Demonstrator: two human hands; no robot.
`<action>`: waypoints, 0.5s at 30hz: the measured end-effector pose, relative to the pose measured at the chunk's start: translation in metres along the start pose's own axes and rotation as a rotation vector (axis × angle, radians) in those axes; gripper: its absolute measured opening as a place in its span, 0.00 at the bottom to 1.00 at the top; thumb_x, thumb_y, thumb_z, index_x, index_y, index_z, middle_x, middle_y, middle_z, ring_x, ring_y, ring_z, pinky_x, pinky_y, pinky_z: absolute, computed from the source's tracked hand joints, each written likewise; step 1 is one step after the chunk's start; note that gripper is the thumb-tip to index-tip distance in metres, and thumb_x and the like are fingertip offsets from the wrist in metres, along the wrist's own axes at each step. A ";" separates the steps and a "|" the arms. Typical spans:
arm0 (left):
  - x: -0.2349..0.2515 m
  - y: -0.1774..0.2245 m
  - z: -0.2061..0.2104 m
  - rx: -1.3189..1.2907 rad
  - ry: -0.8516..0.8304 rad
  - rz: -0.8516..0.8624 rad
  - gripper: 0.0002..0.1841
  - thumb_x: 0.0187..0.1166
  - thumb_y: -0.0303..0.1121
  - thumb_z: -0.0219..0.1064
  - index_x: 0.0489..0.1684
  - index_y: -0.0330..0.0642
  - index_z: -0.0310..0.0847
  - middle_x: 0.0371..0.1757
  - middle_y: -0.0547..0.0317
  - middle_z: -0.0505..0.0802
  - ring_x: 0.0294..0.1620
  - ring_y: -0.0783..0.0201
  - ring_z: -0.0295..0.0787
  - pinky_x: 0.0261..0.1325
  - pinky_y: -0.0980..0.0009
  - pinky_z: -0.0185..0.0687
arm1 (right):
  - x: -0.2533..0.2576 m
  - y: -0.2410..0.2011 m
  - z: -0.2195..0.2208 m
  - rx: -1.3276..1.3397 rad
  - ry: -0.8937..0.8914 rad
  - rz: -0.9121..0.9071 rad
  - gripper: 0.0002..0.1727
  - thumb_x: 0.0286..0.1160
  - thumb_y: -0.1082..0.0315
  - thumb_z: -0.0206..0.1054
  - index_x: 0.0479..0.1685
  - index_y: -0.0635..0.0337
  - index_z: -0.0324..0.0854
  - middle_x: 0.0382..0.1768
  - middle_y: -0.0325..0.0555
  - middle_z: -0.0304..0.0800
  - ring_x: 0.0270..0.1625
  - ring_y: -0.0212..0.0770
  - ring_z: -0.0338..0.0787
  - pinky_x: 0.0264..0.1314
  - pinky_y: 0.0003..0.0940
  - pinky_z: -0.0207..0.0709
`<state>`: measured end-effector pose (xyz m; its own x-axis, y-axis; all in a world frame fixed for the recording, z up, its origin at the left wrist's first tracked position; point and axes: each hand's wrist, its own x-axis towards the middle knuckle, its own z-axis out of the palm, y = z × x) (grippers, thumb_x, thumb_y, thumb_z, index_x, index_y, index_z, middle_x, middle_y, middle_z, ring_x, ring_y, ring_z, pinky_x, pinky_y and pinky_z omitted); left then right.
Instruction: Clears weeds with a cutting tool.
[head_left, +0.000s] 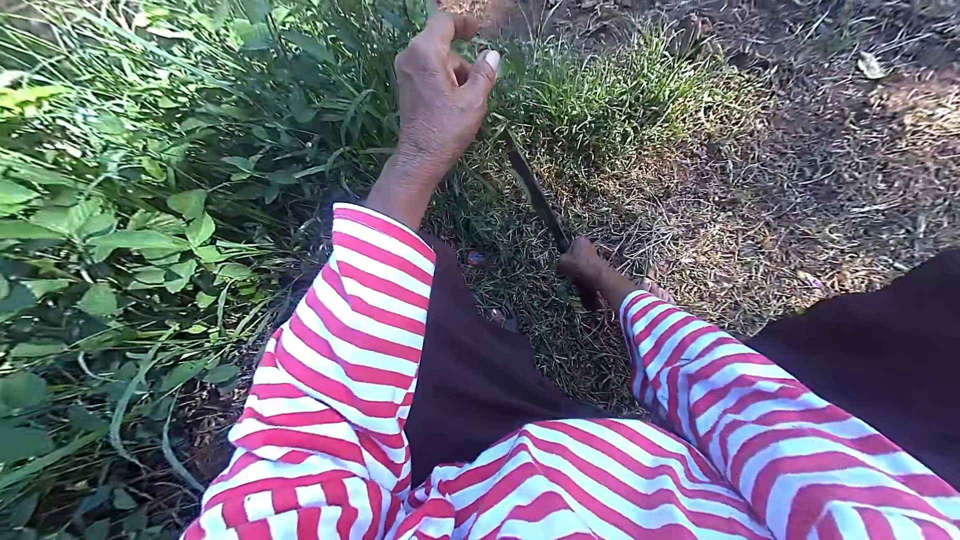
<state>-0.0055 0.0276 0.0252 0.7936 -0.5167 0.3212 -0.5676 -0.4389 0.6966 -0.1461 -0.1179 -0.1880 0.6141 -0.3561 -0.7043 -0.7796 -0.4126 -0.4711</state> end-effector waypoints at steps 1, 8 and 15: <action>0.001 0.001 0.000 -0.007 -0.003 -0.001 0.23 0.87 0.34 0.61 0.75 0.27 0.72 0.42 0.50 0.92 0.41 0.66 0.95 0.54 0.68 0.92 | 0.002 -0.004 0.005 -0.076 -0.045 -0.019 0.13 0.77 0.69 0.67 0.49 0.74 0.80 0.43 0.62 0.86 0.40 0.54 0.89 0.45 0.53 0.83; 0.012 -0.001 -0.020 -0.152 0.022 0.057 0.14 0.85 0.31 0.62 0.58 0.28 0.78 0.38 0.62 0.93 0.37 0.72 0.94 0.50 0.72 0.93 | -0.014 0.021 0.008 -0.528 -0.256 -0.239 0.20 0.83 0.63 0.67 0.63 0.73 0.82 0.63 0.72 0.86 0.69 0.69 0.85 0.69 0.70 0.74; -0.029 -0.076 -0.029 -0.290 0.197 -0.185 0.21 0.88 0.32 0.59 0.72 0.26 0.71 0.42 0.55 0.93 0.37 0.65 0.96 0.47 0.66 0.95 | -0.005 0.055 -0.048 -0.299 -0.018 -0.197 0.10 0.72 0.75 0.72 0.45 0.75 0.85 0.41 0.71 0.88 0.45 0.68 0.89 0.49 0.68 0.79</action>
<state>0.0210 0.0973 -0.0186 0.9196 -0.2846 0.2709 -0.3483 -0.2711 0.8973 -0.1860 -0.1793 -0.1852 0.7449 -0.2313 -0.6258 -0.5742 -0.6998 -0.4249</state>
